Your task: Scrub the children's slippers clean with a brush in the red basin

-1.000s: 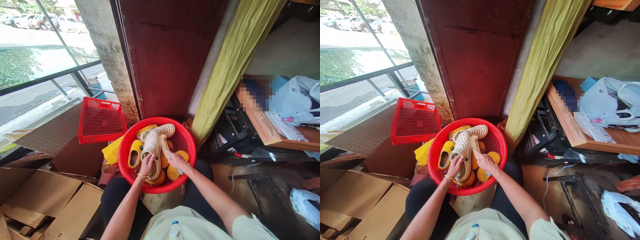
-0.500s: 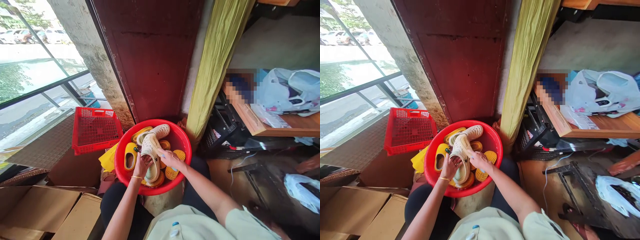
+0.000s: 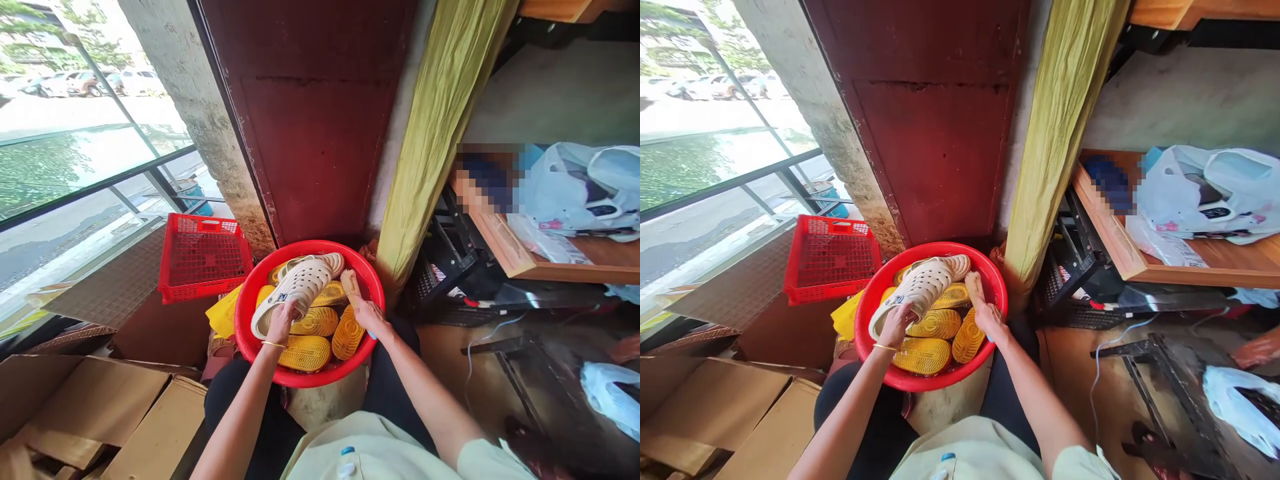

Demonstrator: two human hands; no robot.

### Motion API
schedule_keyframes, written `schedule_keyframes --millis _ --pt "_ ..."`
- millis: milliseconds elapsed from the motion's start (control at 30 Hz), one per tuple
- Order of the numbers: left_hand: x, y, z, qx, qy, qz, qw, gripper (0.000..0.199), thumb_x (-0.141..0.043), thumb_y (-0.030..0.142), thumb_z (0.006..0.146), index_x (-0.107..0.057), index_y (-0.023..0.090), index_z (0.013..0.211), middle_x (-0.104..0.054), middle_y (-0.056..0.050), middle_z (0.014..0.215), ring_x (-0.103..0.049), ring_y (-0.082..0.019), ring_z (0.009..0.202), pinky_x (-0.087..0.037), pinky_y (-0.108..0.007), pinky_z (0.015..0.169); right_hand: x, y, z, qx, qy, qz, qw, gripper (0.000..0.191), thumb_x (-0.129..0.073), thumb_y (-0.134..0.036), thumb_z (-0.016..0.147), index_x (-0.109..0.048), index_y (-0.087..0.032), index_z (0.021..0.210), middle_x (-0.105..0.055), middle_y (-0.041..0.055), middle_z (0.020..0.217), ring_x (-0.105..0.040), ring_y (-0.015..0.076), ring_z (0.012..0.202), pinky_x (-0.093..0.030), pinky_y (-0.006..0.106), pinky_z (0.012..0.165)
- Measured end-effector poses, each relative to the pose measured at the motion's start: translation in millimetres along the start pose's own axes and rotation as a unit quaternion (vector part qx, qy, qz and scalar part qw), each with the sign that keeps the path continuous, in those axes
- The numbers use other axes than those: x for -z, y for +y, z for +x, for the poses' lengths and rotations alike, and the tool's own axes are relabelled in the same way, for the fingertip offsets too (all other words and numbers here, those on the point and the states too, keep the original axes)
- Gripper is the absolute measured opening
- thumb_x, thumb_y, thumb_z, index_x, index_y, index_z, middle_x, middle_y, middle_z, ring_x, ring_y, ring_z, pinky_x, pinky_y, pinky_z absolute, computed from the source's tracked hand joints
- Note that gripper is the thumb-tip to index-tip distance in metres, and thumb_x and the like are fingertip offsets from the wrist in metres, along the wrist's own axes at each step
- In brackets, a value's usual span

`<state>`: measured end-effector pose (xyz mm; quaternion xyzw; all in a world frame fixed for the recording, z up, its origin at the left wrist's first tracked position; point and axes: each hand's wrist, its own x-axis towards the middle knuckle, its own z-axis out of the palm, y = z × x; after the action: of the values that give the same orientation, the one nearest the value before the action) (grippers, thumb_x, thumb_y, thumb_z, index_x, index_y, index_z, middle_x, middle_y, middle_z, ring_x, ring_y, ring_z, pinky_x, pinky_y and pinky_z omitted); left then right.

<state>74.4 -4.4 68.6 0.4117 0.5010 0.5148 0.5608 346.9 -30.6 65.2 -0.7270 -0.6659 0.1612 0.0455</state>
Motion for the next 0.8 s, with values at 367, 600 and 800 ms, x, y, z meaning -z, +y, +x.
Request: schedule_keyframes --millis 367,600,800 --pt "8.3 -52.8 -4.2 0.016 -0.049 0.106 0.993 0.045 -0.072 0.058 0.068 -0.051 0.02 0.055 -0.045 0.003 0.052 -0.039 -0.012 0.055 -0.032 -0.028 0.056 -24.3 -83.8 -23.0 0.148 -0.001 -0.033 0.988 0.064 -0.043 -0.028 0.102 -0.03 -0.04 0.163 -0.069 0.0104 0.123 -0.072 0.0241 0.093 -0.056 0.034 0.08" --pt "10.9 -57.2 9.9 0.086 0.008 -0.078 0.993 0.038 -0.084 0.048 0.06 -0.066 0.016 0.069 -0.063 -0.001 0.061 -0.058 -0.016 0.062 -0.045 -0.028 0.061 -24.6 -23.1 -29.0 0.04 -0.018 -0.067 0.997 0.063 -0.042 -0.024 0.102 -0.034 -0.03 0.164 -0.073 0.0128 0.117 -0.071 0.026 0.096 -0.055 0.036 0.084" --pt "9.8 -44.5 3.1 0.115 0.001 -0.173 0.978 0.048 -0.085 0.05 0.066 -0.072 0.014 0.094 -0.075 -0.008 0.083 -0.072 -0.024 0.083 -0.054 -0.032 0.07 -40.2 -71.0 -33.2 0.156 -0.035 -0.063 0.985 0.066 -0.041 -0.029 0.103 -0.023 -0.041 0.165 -0.068 0.0102 0.123 -0.07 0.023 0.09 -0.054 0.032 0.078"
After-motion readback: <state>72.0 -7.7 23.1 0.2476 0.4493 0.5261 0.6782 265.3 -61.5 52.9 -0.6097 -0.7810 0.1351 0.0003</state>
